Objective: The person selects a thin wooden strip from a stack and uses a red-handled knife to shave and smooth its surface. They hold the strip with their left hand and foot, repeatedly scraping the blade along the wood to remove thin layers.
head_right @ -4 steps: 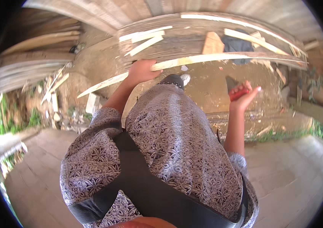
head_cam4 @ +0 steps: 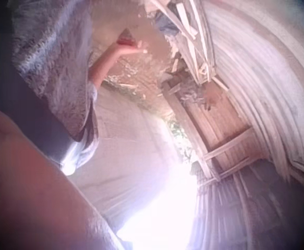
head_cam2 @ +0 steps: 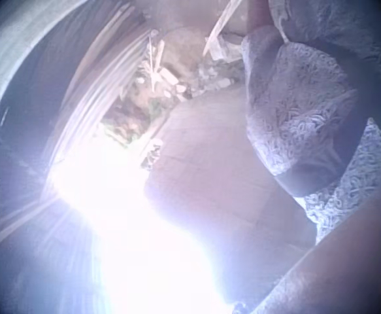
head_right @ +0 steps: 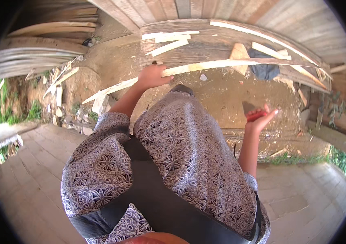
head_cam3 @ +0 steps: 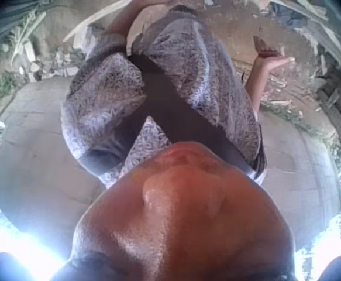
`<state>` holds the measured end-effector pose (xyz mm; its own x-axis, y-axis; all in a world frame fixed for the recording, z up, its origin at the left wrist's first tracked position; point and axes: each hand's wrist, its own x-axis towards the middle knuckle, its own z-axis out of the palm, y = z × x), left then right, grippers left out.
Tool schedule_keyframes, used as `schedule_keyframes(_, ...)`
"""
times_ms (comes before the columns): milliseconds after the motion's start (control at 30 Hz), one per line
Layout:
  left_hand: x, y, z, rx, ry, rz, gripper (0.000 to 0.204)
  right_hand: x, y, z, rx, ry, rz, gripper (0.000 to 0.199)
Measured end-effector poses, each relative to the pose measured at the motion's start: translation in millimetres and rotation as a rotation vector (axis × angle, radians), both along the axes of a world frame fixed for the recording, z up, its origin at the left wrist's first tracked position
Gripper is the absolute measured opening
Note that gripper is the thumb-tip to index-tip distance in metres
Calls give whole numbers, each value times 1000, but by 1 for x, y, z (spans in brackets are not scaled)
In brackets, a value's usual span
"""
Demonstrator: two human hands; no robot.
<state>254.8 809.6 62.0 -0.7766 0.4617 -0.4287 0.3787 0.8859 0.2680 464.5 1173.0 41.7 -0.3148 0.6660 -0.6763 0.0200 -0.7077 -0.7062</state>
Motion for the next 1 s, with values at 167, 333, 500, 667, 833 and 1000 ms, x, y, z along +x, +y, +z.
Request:
schedule_keyframes(167,-46,-118,-2,65,59,-3,48,38,-98,11,17,-78,-73,63)
schedule_keyframes(333,-137,34,-66,32,-43,-116,53,18,25,-26,90,-198,-156,50)
schedule_keyframes(500,-149,96,-103,-8,2,-267,53,41,24,-35,177,-103,-250,34)
schedule_keyframes(667,-150,161,-136,-29,-154,-284,53,63,12,-30,378,-275,-220,33)
schedule_keyframes(833,-138,191,-162,-204,-239,-399,50,81,-17,-15,371,-330,-87,38)
schedule_keyframes(1000,-132,196,-183,-168,-130,-375,58,141,-76,-50,190,-511,-76,39)
